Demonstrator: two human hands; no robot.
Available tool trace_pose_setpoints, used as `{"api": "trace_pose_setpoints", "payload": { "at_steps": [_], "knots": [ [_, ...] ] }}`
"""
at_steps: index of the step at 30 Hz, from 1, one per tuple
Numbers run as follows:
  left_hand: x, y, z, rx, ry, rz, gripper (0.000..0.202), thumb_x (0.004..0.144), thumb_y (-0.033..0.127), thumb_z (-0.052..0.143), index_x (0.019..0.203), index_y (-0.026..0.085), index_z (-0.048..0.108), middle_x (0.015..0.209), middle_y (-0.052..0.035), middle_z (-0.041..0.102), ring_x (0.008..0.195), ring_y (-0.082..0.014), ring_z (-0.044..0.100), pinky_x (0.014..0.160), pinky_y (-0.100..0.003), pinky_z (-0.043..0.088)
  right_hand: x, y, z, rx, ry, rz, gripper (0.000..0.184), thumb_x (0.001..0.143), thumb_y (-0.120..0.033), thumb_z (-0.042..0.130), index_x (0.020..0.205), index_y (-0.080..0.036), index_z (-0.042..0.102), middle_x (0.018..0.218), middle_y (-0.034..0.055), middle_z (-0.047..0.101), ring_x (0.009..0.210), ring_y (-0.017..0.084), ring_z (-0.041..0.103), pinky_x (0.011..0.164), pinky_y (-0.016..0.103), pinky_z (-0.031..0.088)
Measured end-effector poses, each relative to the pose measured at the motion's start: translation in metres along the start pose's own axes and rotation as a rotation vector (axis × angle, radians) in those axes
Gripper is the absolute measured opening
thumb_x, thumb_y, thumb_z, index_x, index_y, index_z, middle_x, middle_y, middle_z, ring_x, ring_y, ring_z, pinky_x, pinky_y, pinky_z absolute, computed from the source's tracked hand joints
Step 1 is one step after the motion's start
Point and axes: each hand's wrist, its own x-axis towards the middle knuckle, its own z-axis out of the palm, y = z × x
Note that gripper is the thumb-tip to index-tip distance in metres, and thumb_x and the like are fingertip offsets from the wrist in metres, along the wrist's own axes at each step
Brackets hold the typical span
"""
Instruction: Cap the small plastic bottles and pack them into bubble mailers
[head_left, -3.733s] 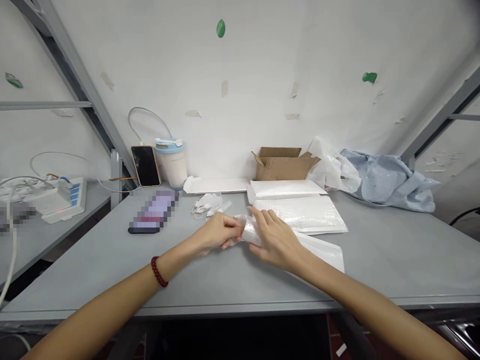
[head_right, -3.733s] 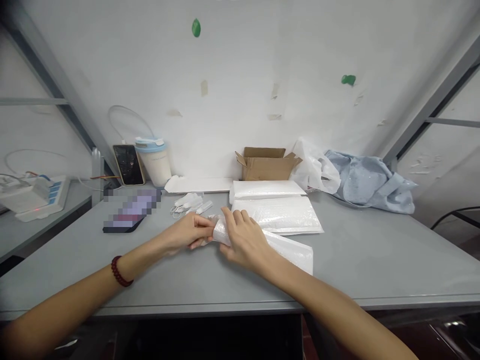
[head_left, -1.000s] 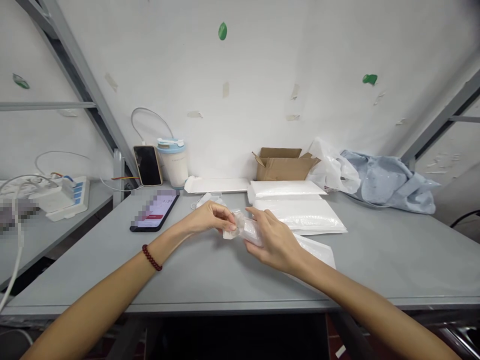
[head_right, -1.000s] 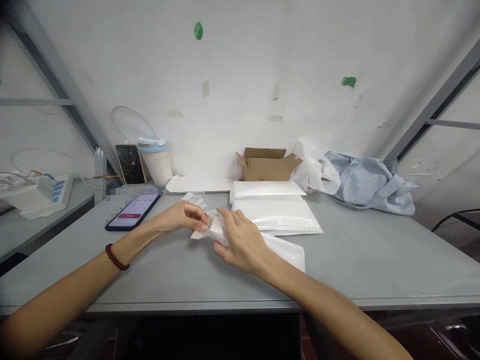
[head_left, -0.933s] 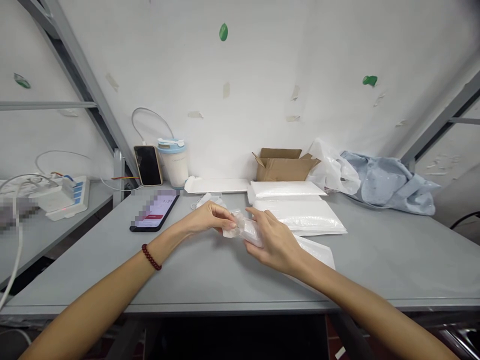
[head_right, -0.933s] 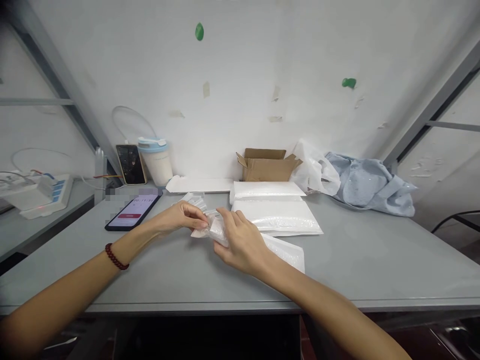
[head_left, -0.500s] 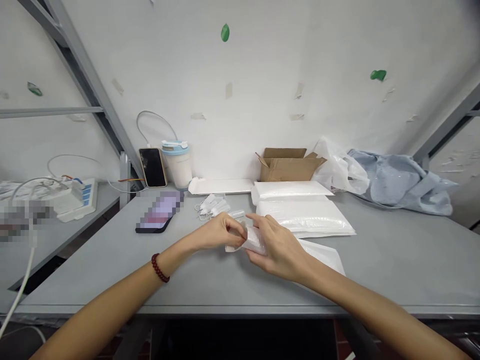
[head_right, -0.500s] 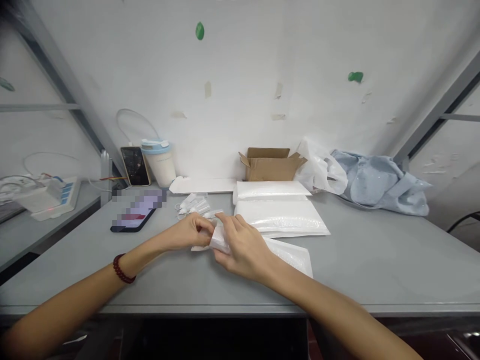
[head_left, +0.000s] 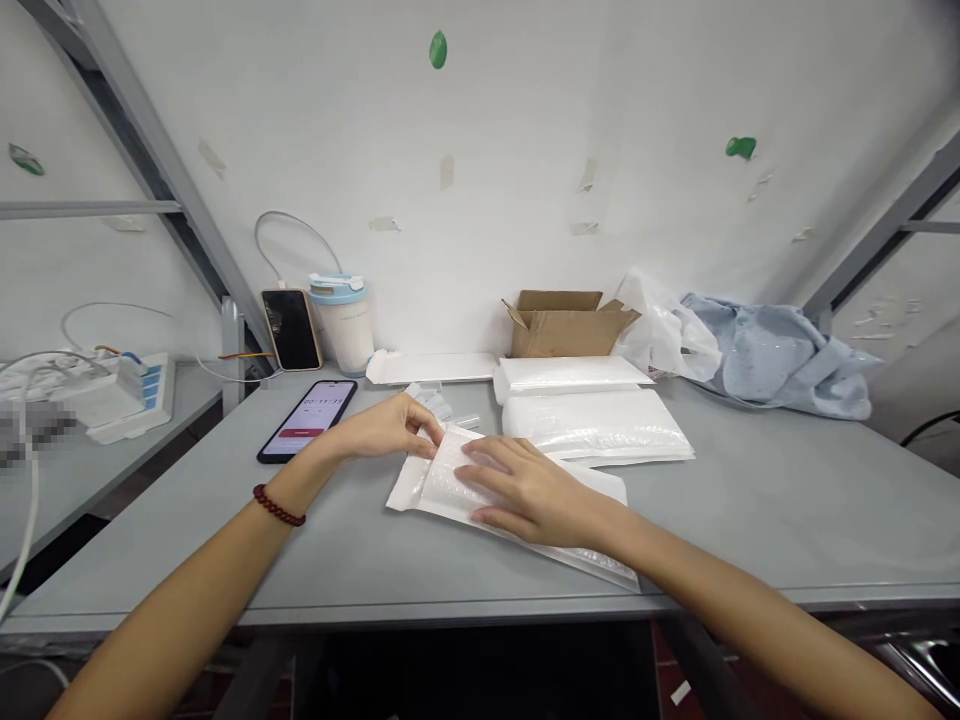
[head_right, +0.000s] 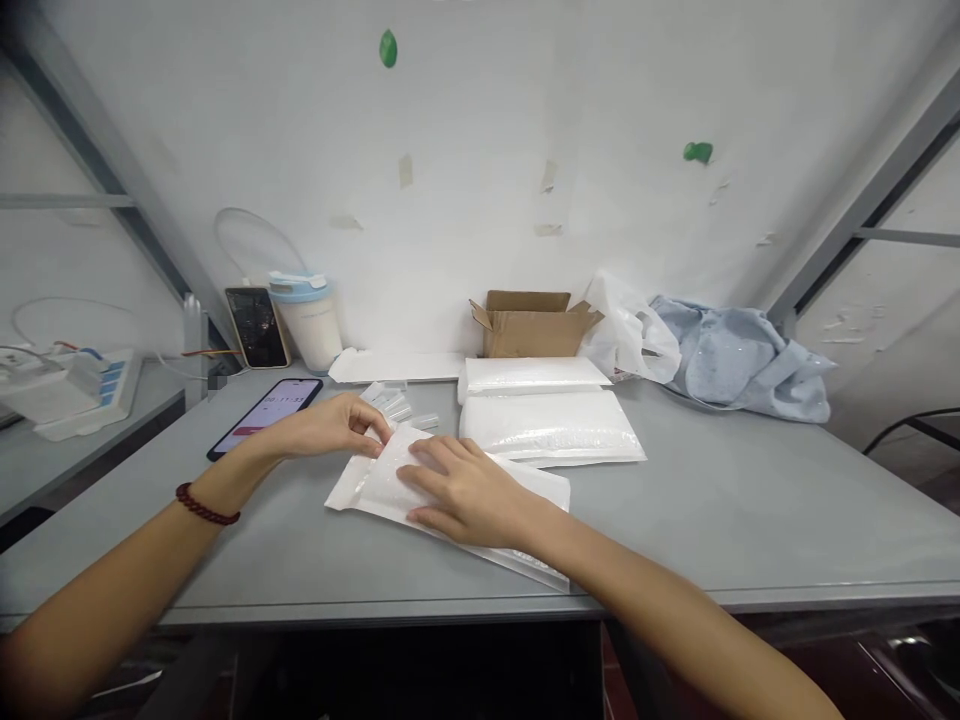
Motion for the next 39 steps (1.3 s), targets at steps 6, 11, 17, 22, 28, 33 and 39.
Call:
{"api": "trace_pose_setpoints", "payload": {
  "at_steps": [6, 11, 17, 22, 28, 33, 39],
  "knots": [
    [-0.002, -0.003, 0.005, -0.07, -0.143, -0.092, 0.018, 0.073, 0.028, 0.058, 0.086, 0.016, 0.061, 0.057, 0.0032, 0.057, 0.054, -0.0128, 0.057, 0.056, -0.023, 0.043, 0.001, -0.002, 0.015, -0.037, -0.132, 0.008, 0.05, 0.089, -0.046, 0.042, 0.128, -0.015, 0.045, 0.134, 0.0159, 0.044, 0.125, 0.025, 0.037, 0.1, 0.042, 0.034],
    [-0.005, 0.004, 0.01, -0.233, -0.093, -0.157, 0.032, 0.073, 0.03, 0.058, 0.1, 0.015, 0.051, 0.071, -0.0026, 0.066, 0.062, -0.017, 0.064, 0.059, -0.028, 0.049, -0.001, -0.002, 0.018, -0.022, -0.141, 0.02, 0.06, 0.086, -0.053, 0.043, 0.133, -0.014, 0.04, 0.139, 0.0172, 0.038, 0.131, 0.026, 0.031, 0.103, 0.043, 0.03],
    [0.003, 0.001, 0.017, -0.135, -0.13, -0.1, 0.037, 0.068, 0.026, 0.06, 0.102, 0.011, 0.059, 0.069, -0.0026, 0.067, 0.063, -0.0169, 0.063, 0.061, -0.027, 0.047, 0.002, -0.001, 0.016, -0.002, -0.147, 0.012, 0.063, 0.084, -0.056, 0.045, 0.13, -0.014, 0.042, 0.134, 0.0176, 0.043, 0.125, 0.027, 0.038, 0.099, 0.043, 0.033],
    [0.004, 0.005, 0.031, 0.201, -0.057, -0.017, 0.017, 0.07, 0.023, 0.058, 0.081, 0.013, 0.065, 0.06, -0.0012, 0.062, 0.059, -0.017, 0.058, 0.057, -0.025, 0.043, 0.005, -0.006, 0.013, -0.016, -0.094, 0.027, 0.06, 0.083, -0.057, 0.046, 0.124, -0.013, 0.046, 0.126, 0.0167, 0.049, 0.119, 0.026, 0.044, 0.095, 0.041, 0.038],
    [-0.017, -0.012, 0.066, 0.366, 0.171, 0.272, 0.032, 0.086, 0.016, 0.039, 0.112, 0.017, 0.058, 0.123, -0.0115, 0.055, 0.112, -0.0223, 0.05, 0.097, -0.036, 0.04, 0.006, -0.011, 0.02, -0.101, -0.054, 0.003, 0.077, 0.082, -0.06, 0.043, 0.134, -0.004, 0.034, 0.138, 0.0229, 0.036, 0.13, 0.031, 0.029, 0.101, 0.045, 0.03],
    [-0.029, -0.03, 0.08, 0.363, 0.151, 0.297, 0.049, 0.09, 0.015, 0.032, 0.139, 0.017, 0.031, 0.146, -0.0101, 0.031, 0.132, -0.0195, 0.032, 0.108, -0.038, 0.03, 0.007, -0.009, 0.025, -0.071, -0.105, -0.013, 0.072, 0.082, -0.058, 0.046, 0.131, -0.005, 0.036, 0.13, 0.022, 0.046, 0.125, 0.028, 0.037, 0.098, 0.043, 0.035],
    [-0.035, -0.018, 0.069, 0.437, 0.125, 0.266, 0.046, 0.092, 0.023, 0.032, 0.138, 0.016, 0.034, 0.144, -0.0088, 0.035, 0.132, -0.0208, 0.031, 0.11, -0.039, 0.027, 0.01, -0.012, 0.024, -0.19, -0.081, -0.045, 0.052, 0.088, -0.045, 0.043, 0.121, -0.005, 0.046, 0.122, 0.0211, 0.051, 0.119, 0.027, 0.042, 0.093, 0.042, 0.04]
  ]
}}
